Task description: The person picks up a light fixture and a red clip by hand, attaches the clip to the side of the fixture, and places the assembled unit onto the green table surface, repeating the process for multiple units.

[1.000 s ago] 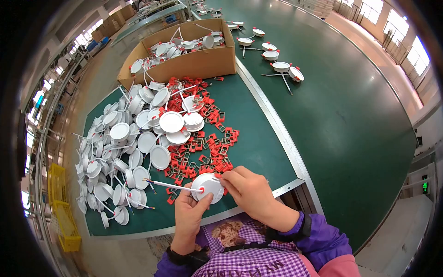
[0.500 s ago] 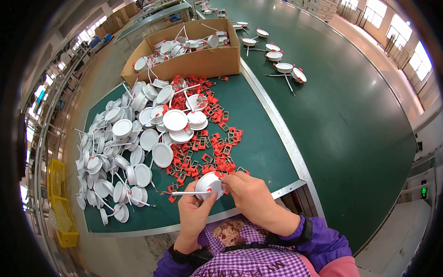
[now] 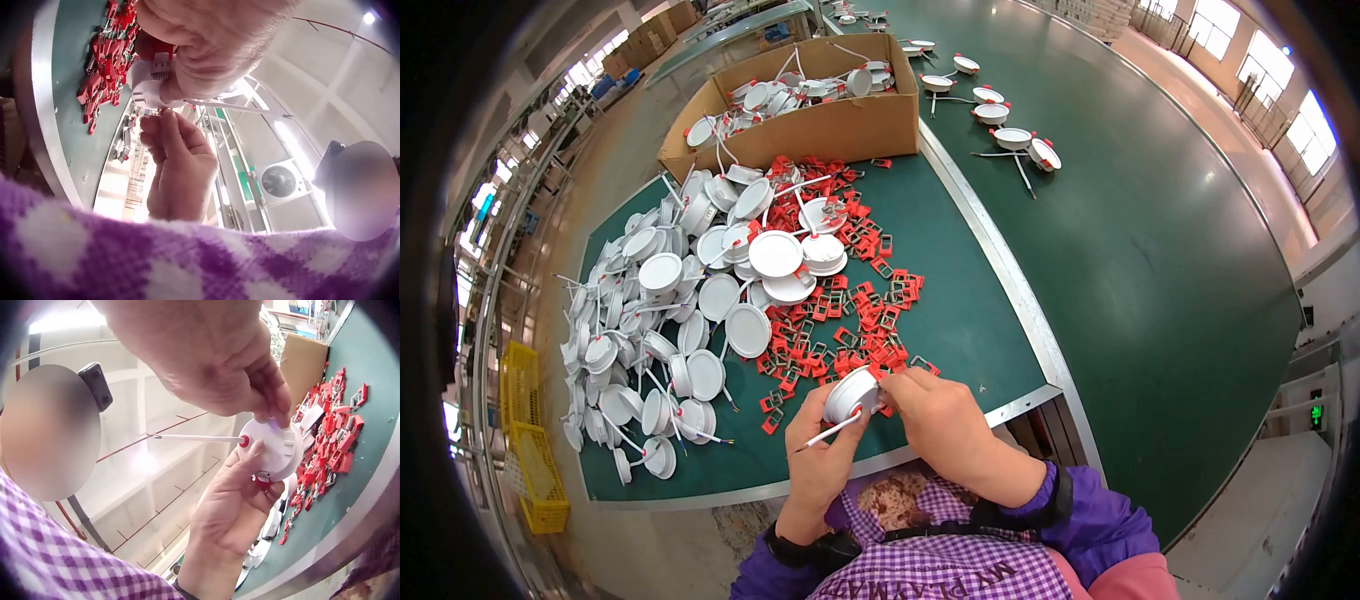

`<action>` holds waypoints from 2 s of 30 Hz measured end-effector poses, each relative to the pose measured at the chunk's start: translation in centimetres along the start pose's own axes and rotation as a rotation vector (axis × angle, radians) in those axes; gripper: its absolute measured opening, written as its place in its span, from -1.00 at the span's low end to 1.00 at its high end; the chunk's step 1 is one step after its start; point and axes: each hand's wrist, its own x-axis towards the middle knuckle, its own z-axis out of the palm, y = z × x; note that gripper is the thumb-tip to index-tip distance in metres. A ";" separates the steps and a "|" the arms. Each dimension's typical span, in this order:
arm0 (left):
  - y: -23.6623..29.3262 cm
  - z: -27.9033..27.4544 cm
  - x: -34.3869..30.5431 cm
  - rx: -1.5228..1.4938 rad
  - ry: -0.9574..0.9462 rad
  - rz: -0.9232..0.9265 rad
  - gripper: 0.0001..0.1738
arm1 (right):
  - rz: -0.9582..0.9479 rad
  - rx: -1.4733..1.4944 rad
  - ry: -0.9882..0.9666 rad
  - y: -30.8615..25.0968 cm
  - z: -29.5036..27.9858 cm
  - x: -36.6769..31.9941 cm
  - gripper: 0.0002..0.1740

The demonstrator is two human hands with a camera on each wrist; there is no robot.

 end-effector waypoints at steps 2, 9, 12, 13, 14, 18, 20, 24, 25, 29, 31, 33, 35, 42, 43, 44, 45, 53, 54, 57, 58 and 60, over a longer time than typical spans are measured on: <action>0.2 -0.3 0.2 0.019 -0.013 0.015 -0.62 | 0.020 0.186 0.071 0.3 0.1 0.1 -0.81; 0.3 -0.1 0.5 0.028 -0.041 0.066 -0.65 | 0.155 0.294 0.073 0.7 0.3 0.0 -0.85; 0.1 0.3 0.0 -0.319 -0.070 -0.074 -0.68 | 0.086 0.329 0.096 1.3 -0.1 -0.1 -0.77; 0.2 0.1 0.0 -0.317 -0.062 -0.074 -0.68 | 0.080 0.334 0.090 1.1 -0.4 -0.1 -0.77; 0.6 0.0 0.1 -0.349 -0.086 -0.094 -0.67 | 0.235 0.410 0.038 0.6 -1.2 -0.1 -0.73; 0.6 -0.1 0.2 -0.360 -0.152 -0.111 -0.66 | 0.438 0.630 -0.043 -0.2 -2.4 0.2 -0.61; 0.7 -0.4 0.3 -0.361 -0.190 -0.122 -0.65 | 0.464 0.702 -0.054 -0.3 -2.7 0.3 -0.60; 0.1 0.0 -0.2 -0.522 -0.248 -0.189 -0.59 | 0.509 0.667 -0.177 0.5 -2.7 -0.1 -0.59; -0.2 0.2 -0.2 -0.524 -0.251 -0.187 -0.59 | 0.525 0.646 -0.214 0.9 -2.5 -0.1 -0.59; -0.1 0.2 0.7 -0.436 -0.321 -0.186 -0.49 | 0.587 0.847 -0.191 3.1 -2.4 0.1 -0.59; 0.5 -1.3 2.8 -0.009 -0.233 0.069 -0.45 | 0.663 0.784 -0.078 5.3 -3.8 0.8 -0.61; -0.3 -3.7 4.8 0.217 0.080 0.113 -0.53 | 0.581 0.599 0.245 10.4 -5.1 1.0 -0.62; -1.8 -6.6 6.4 0.627 0.258 0.280 -0.51 | 0.558 0.522 0.644 14.1 -6.3 1.2 -0.63; -3.7 -8.4 8.8 0.982 0.243 0.135 -0.32 | 0.431 0.270 0.041 8.3 -2.4 0.3 -0.85; -3.7 -8.3 9.0 0.982 0.238 0.109 -0.28 | 0.275 0.154 -0.010 7.8 -1.4 0.1 -0.88; -3.5 -8.1 9.1 0.984 0.236 0.108 -0.28 | 0.175 0.077 -0.067 7.0 -0.9 0.3 -0.90; -3.0 -7.7 9.2 0.978 0.220 0.036 -0.24 | 0.174 0.027 -0.101 6.2 -0.3 0.2 -0.90; -2.7 -9.1 8.5 0.859 0.286 0.078 -0.27 | 0.078 -0.357 -0.334 4.7 -0.2 -0.1 -0.87; -2.7 -9.6 8.1 0.506 0.278 -0.019 -0.30 | 0.083 -0.358 -0.334 4.9 -0.3 -0.3 -0.87; -0.9 -10.4 6.2 0.016 0.234 -0.175 -0.42 | 0.050 -0.349 -0.321 5.2 0.0 -0.5 -0.89; -0.5 -10.7 5.5 -0.171 0.246 -0.231 -0.46 | 0.069 -0.392 -0.323 5.0 0.0 -0.4 -0.89; -0.3 -11.3 4.2 -0.492 0.234 -0.292 -0.51 | 0.067 -0.465 -0.298 4.6 0.1 -0.2 -0.90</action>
